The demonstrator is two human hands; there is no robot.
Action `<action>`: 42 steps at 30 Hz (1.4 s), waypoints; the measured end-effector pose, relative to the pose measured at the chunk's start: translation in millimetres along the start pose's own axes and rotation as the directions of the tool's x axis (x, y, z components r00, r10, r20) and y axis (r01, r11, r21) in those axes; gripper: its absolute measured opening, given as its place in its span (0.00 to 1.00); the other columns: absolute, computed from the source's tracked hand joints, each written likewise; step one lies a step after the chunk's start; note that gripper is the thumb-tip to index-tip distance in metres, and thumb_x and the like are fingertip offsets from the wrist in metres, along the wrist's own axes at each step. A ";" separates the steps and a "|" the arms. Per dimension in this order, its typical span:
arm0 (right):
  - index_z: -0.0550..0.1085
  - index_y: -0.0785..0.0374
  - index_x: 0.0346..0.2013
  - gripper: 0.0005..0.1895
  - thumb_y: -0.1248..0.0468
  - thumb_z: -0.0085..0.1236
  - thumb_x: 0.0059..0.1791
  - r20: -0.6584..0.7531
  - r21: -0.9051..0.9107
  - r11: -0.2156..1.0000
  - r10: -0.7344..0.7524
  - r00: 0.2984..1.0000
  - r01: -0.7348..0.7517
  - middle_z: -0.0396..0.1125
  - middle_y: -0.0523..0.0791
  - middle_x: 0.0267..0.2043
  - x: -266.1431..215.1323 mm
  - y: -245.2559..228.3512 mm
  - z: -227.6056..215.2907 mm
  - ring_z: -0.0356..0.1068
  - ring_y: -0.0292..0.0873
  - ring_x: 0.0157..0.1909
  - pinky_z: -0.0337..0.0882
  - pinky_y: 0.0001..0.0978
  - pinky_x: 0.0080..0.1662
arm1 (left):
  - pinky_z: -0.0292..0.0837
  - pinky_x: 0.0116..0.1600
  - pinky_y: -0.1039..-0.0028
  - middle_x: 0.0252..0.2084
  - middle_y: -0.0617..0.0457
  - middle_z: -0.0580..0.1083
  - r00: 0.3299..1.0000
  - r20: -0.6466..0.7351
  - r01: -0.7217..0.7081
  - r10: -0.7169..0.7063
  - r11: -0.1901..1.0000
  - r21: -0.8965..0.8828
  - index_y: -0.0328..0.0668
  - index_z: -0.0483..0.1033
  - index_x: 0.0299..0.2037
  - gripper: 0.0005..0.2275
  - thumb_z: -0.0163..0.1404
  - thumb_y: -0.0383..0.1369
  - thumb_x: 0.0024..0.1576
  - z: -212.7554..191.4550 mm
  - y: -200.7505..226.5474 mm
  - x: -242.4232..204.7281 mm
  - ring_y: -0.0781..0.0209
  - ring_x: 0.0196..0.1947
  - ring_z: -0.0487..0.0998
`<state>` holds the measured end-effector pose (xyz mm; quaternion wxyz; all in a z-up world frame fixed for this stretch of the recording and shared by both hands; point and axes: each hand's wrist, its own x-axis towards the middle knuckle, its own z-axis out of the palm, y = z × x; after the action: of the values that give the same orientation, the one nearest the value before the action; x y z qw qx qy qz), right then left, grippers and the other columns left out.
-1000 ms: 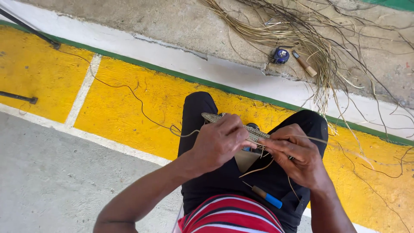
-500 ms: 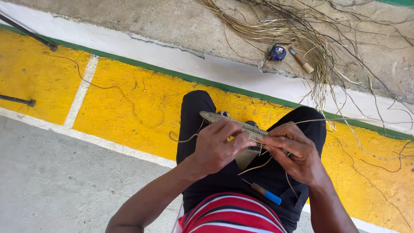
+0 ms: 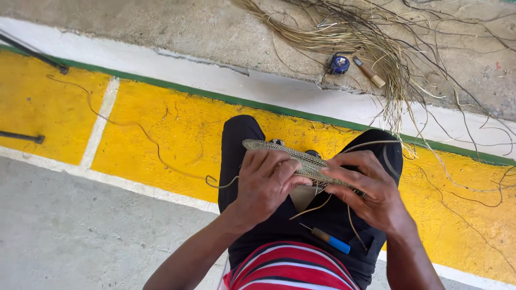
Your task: Weaving a basket using thin wooden or bamboo strips.
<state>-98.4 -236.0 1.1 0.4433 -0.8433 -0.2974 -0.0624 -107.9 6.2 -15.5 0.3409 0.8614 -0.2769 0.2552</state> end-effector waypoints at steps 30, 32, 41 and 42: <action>0.77 0.63 0.47 0.15 0.76 0.60 0.47 0.162 0.341 0.917 0.158 0.974 -0.206 0.71 0.46 0.46 -20.4 21.3 -9.4 0.73 0.43 0.48 0.74 0.32 0.48 | 0.70 0.47 0.66 0.40 0.53 0.72 0.944 0.319 0.140 -0.082 0.977 -0.163 0.41 0.74 0.42 0.05 0.56 0.29 0.59 -17.6 13.8 25.9 0.56 0.41 0.73; 0.77 0.63 0.47 0.15 0.75 0.60 0.47 0.173 0.341 0.921 0.137 0.975 -0.190 0.71 0.46 0.45 -22.8 22.2 -7.3 0.74 0.42 0.48 0.75 0.31 0.47 | 0.68 0.45 0.65 0.35 0.52 0.70 0.919 0.379 0.169 -0.108 0.977 -0.130 0.41 0.74 0.40 0.05 0.57 0.30 0.59 -15.9 8.4 28.1 0.55 0.38 0.71; 0.79 0.63 0.45 0.14 0.74 0.64 0.45 0.108 0.371 0.923 0.068 0.992 -0.104 0.73 0.45 0.44 -24.5 22.7 -9.8 0.73 0.44 0.49 0.74 0.33 0.50 | 0.67 0.51 0.65 0.40 0.55 0.72 0.914 0.401 0.048 0.057 0.968 -0.247 0.43 0.73 0.43 0.07 0.56 0.33 0.60 -11.6 1.8 35.6 0.56 0.42 0.72; 0.78 0.64 0.44 0.14 0.73 0.65 0.44 0.063 0.320 0.931 0.164 0.984 -0.176 0.73 0.45 0.43 -19.5 24.2 -9.3 0.73 0.42 0.48 0.74 0.33 0.49 | 0.66 0.51 0.65 0.39 0.56 0.73 0.926 0.375 0.031 0.039 0.983 -0.180 0.42 0.74 0.44 0.08 0.56 0.33 0.59 -10.0 4.0 33.3 0.57 0.42 0.72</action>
<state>-99.3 -262.4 -17.6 0.5741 -0.7825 -0.2374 0.0408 -89.1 0.9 13.6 0.3585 0.8589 -0.3610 0.0593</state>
